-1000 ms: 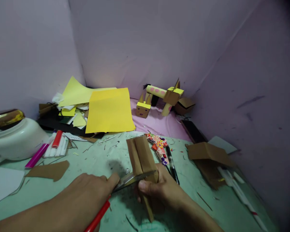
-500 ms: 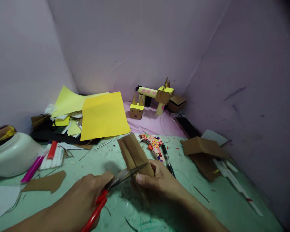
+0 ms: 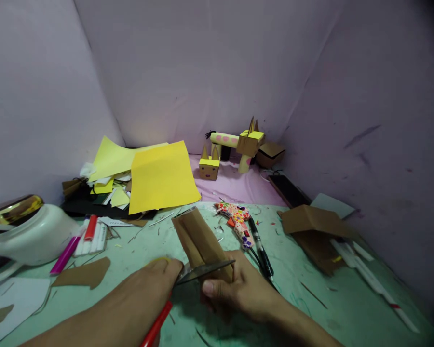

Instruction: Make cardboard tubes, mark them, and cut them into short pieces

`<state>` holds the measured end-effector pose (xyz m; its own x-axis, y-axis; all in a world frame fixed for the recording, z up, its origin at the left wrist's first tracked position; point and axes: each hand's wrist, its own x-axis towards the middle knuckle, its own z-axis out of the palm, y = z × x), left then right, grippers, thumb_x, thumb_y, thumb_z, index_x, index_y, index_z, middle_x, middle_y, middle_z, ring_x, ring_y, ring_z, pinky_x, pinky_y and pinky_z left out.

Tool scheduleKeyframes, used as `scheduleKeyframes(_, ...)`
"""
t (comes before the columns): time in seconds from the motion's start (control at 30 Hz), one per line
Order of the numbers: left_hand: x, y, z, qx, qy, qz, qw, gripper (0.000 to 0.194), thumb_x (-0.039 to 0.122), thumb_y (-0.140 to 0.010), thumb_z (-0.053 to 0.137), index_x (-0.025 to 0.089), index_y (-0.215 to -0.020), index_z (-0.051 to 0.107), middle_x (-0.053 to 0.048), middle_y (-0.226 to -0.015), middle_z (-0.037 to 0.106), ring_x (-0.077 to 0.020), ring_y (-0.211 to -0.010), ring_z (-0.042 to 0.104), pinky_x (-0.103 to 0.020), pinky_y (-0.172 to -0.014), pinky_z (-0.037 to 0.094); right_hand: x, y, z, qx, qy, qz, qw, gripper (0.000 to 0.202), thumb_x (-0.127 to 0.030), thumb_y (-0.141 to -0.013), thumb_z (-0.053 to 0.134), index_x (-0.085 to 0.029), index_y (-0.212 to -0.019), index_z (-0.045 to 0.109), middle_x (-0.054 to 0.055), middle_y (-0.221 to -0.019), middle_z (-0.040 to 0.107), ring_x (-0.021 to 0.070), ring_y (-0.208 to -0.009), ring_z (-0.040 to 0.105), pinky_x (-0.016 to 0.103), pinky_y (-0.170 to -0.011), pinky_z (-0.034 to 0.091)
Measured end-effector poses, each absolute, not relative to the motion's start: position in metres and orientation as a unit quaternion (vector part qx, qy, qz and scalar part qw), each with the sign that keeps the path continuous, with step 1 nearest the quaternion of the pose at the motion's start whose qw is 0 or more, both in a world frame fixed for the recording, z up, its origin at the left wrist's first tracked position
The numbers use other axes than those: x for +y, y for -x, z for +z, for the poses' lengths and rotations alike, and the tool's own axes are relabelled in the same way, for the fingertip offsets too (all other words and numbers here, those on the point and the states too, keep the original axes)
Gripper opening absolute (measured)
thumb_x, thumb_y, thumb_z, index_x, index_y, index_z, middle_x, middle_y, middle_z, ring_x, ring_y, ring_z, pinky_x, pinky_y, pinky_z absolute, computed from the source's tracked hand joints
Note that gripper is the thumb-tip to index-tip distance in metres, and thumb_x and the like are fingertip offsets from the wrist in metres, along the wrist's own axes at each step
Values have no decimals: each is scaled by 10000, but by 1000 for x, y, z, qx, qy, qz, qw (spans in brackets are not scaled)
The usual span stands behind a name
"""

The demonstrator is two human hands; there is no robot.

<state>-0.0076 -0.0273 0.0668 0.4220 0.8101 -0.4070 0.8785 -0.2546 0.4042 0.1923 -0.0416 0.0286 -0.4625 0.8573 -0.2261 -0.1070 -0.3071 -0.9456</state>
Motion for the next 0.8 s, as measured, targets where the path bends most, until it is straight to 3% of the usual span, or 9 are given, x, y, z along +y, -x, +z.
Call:
scheduleKeyframes(0.17, -27, 0, 77, 526, -812, -131, 218, 359, 248, -600, 513, 239, -955, 562, -59, -930, 706, -290, -826, 680, -333, -679, 481, -40, -194, 25, -494, 368, 698, 365, 486, -556, -607, 788, -123, -701, 587, -13, -544, 557, 69, -438, 473, 170, -394, 357)
scheduleKeyframes(0.43, -27, -1, 68, 524, -814, -122, 219, 286, 218, -602, 509, 236, -887, 502, -44, -794, 708, -300, -773, 691, -328, -621, 441, -38, -196, 25, -497, 391, 693, 346, 539, -634, -603, 751, -125, -625, 574, -5, -512, 541, 64, -395, 461, 177, -366, 370)
scheduleKeyframes(0.6, -26, -5, 75, 508, -827, -154, 185, 472, 132, -472, 499, 236, -932, 498, -54, -799, 717, -335, -778, 690, -323, -598, 423, -34, -198, 27, -497, 383, 696, 348, 517, -606, -601, 768, -132, -614, 562, -4, -507, 560, 63, -413, 480, 168, -379, 366)
scheduleKeyframes(0.7, -22, -6, 77, 519, -816, -160, 197, 497, 135, -498, 486, 222, -985, 530, -74, -844, 720, -344, -791, 691, -349, -627, 454, -32, -199, 26, -487, 376, 706, 351, 512, -582, -568, 796, -141, -612, 540, -10, -511, 564, 64, -418, 491, 170, -388, 375)
scheduleKeyframes(0.8, -16, -3, 74, 518, -814, -112, 236, 471, 174, -581, 501, 216, -1046, 564, -102, -1017, 697, -330, -949, 664, -386, -762, 490, -33, -196, 25, -477, 361, 726, 340, 511, -565, -557, 810, -137, -643, 545, -20, -508, 560, 68, -409, 500, 176, -384, 395)
